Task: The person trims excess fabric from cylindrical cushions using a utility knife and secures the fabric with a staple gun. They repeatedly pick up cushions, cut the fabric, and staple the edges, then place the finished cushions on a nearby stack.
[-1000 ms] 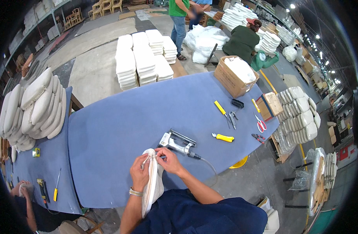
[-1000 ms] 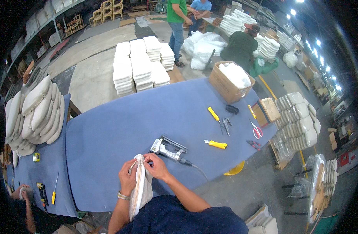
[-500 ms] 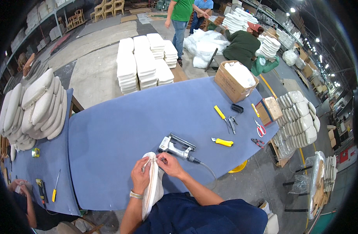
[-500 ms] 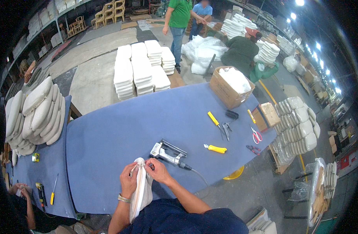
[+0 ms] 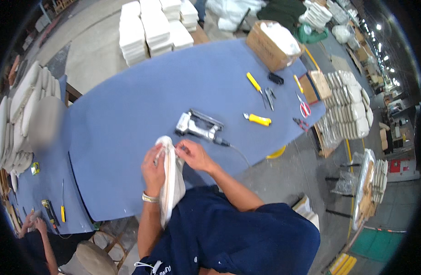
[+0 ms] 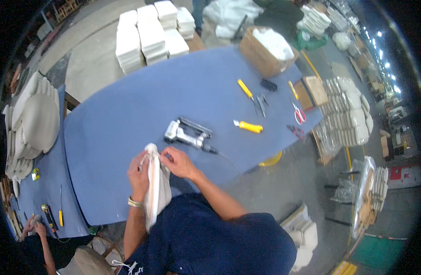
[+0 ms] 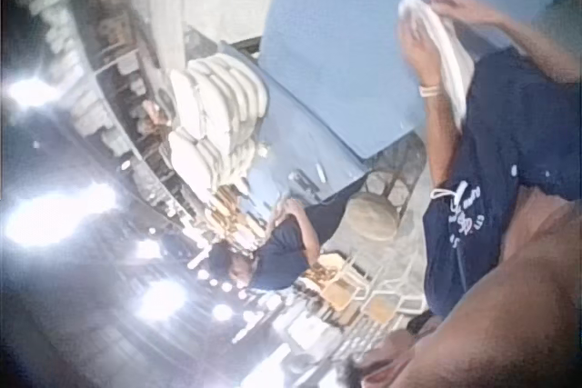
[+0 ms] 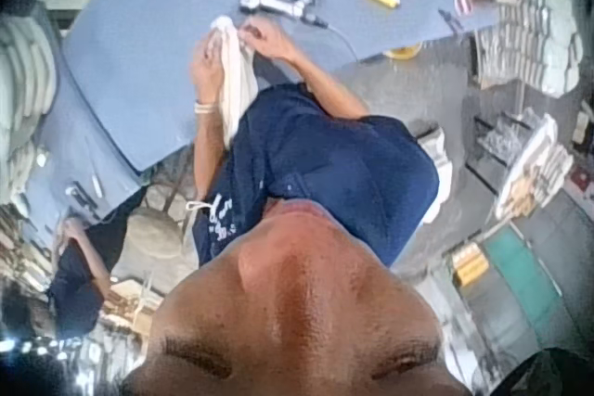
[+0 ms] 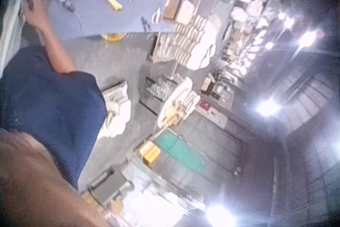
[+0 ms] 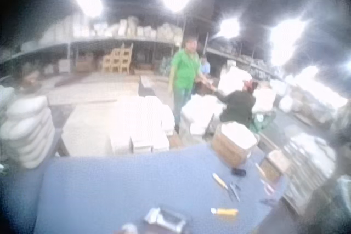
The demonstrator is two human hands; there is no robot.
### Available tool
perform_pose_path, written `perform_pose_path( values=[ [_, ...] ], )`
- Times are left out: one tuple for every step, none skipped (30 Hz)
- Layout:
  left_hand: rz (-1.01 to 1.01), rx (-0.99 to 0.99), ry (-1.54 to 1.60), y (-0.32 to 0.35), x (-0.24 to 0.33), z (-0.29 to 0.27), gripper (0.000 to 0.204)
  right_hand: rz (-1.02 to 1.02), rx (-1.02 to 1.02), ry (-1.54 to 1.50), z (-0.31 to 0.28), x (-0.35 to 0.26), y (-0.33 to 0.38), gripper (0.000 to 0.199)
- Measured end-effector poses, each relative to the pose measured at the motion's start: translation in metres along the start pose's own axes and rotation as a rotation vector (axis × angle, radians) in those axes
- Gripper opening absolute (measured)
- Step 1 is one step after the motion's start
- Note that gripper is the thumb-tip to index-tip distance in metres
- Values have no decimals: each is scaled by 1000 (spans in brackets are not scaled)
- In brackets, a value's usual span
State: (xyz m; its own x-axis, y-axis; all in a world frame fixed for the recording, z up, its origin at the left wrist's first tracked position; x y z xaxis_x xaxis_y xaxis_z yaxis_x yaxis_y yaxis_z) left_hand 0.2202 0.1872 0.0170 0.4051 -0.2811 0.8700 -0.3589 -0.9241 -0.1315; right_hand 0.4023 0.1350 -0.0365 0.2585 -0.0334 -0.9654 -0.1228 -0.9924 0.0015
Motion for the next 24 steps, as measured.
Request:
perform_pose_path(
  values=[
    [3,5,21,1,-2,0,22,2,-33,29,-6,-4,2,25],
    [9,15,45,3,-4,-1,22,-5,-29,52,-11,-2,4,26],
    [20,38,70,2,-6,-1,22,6,2,126,-18,3,6,27],
    [24,32,75,2,-7,-2,23,4,20,196,-24,11,5,28],
    [25,35,78,4,-7,-3,24,16,75,260,-37,24,6,28],
    [13,70,72,6,-8,-10,25,9,99,321,-53,36,5,29],
    [-15,72,138,8,-5,-16,26,222,128,372,-71,48,1,28],
    [-63,60,128,9,-7,-13,29,40,267,556,-98,87,8,33],
    [-39,61,154,13,-2,-14,32,49,297,649,-127,95,5,34],
    [40,70,83,15,-20,-6,34,66,334,745,-159,101,5,36],
    [84,67,125,11,-22,1,33,186,361,646,-207,141,17,45],
    [63,35,165,6,-17,4,34,295,386,546,-252,180,26,55],
    [11,49,124,3,-17,10,33,197,348,993,-308,214,37,63],
    [-7,-9,59,-4,-10,3,33,275,376,1235,-333,240,54,66],
    [-59,12,16,2,-8,2,32,529,219,1202,-313,228,43,66],
    [-71,3,31,5,-8,0,32,681,144,1053,-313,225,44,68],
    [-77,12,30,7,-8,-4,31,517,168,1204,-317,237,43,67],
    [-81,20,45,9,-8,-4,30,347,198,1360,-322,256,43,67],
    [-85,27,64,12,-6,-3,29,336,229,1385,-327,269,36,67],
    [-88,49,74,12,-4,-1,28,328,262,1400,-331,272,27,68],
    [-97,59,62,13,-3,5,27,376,244,1373,-322,264,20,66],
    [-95,57,63,13,-1,6,26,437,241,1356,-312,253,20,64],
    [-103,37,51,11,0,8,26,513,254,1329,-298,238,26,62],
    [-106,19,48,8,1,9,26,512,231,1344,-300,232,27,57]
  ],
)
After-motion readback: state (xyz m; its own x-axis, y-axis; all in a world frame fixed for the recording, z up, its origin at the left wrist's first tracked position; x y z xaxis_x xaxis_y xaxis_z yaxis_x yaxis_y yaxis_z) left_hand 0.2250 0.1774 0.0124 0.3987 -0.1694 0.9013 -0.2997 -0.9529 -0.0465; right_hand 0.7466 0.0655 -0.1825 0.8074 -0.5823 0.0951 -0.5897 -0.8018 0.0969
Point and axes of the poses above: each hand's wrist, its own y-axis away from the middle knuckle, its own z-axis out of the palm, x = y × z, the point moved 1 cm from there along -y, towards the middle knuckle, and after that the axes turned 2 degrees about -x, right-handed, at the moved point
